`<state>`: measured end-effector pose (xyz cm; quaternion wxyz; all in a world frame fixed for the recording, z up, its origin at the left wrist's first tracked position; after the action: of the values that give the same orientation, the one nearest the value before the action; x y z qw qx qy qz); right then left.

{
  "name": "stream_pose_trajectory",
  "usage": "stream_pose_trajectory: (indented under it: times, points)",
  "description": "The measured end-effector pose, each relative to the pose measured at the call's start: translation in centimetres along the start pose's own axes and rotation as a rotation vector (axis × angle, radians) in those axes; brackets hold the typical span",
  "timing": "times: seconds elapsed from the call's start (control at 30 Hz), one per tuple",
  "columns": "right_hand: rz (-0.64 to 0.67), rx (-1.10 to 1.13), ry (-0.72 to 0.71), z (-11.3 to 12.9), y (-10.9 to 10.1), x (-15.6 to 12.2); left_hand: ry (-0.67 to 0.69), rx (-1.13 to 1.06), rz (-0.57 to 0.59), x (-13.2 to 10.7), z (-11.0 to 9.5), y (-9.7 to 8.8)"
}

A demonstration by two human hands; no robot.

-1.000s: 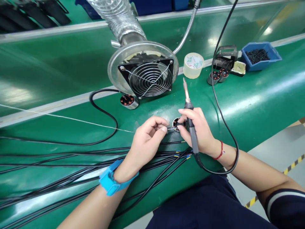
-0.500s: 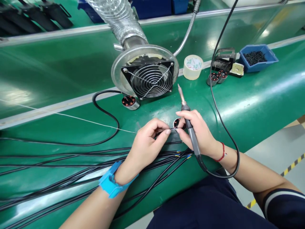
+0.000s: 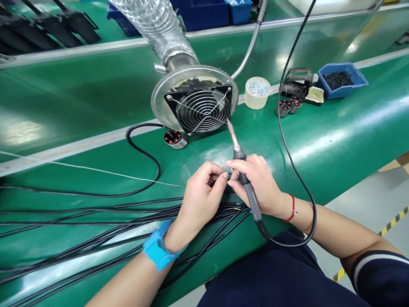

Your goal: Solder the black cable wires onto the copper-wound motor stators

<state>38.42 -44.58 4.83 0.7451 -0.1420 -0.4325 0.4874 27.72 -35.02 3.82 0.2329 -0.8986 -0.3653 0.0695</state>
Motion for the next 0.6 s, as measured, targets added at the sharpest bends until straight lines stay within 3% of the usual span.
stream_pose_trajectory:
  times: [0.27,0.6]
  points:
    - [-0.063,0.108,0.107,-2.0,-1.0,-0.4,-0.247,-0.333,0.112,0.4,1.4,0.3]
    - [-0.002,0.35,0.169,-3.0,-0.2,-0.5,-0.168,-0.258,0.215,0.9,0.7,0.4]
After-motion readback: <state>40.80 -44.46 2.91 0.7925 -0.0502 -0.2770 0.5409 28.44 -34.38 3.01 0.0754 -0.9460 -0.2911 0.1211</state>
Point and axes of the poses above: each hand's wrist, its own x-axis towards the middle knuckle, its own y-axis out of the palm, z = x × y, the point moved 5 cm from there along x, towards the middle knuckle, and after that the axes turned 4 degrees about z, right-handed, at the moved point
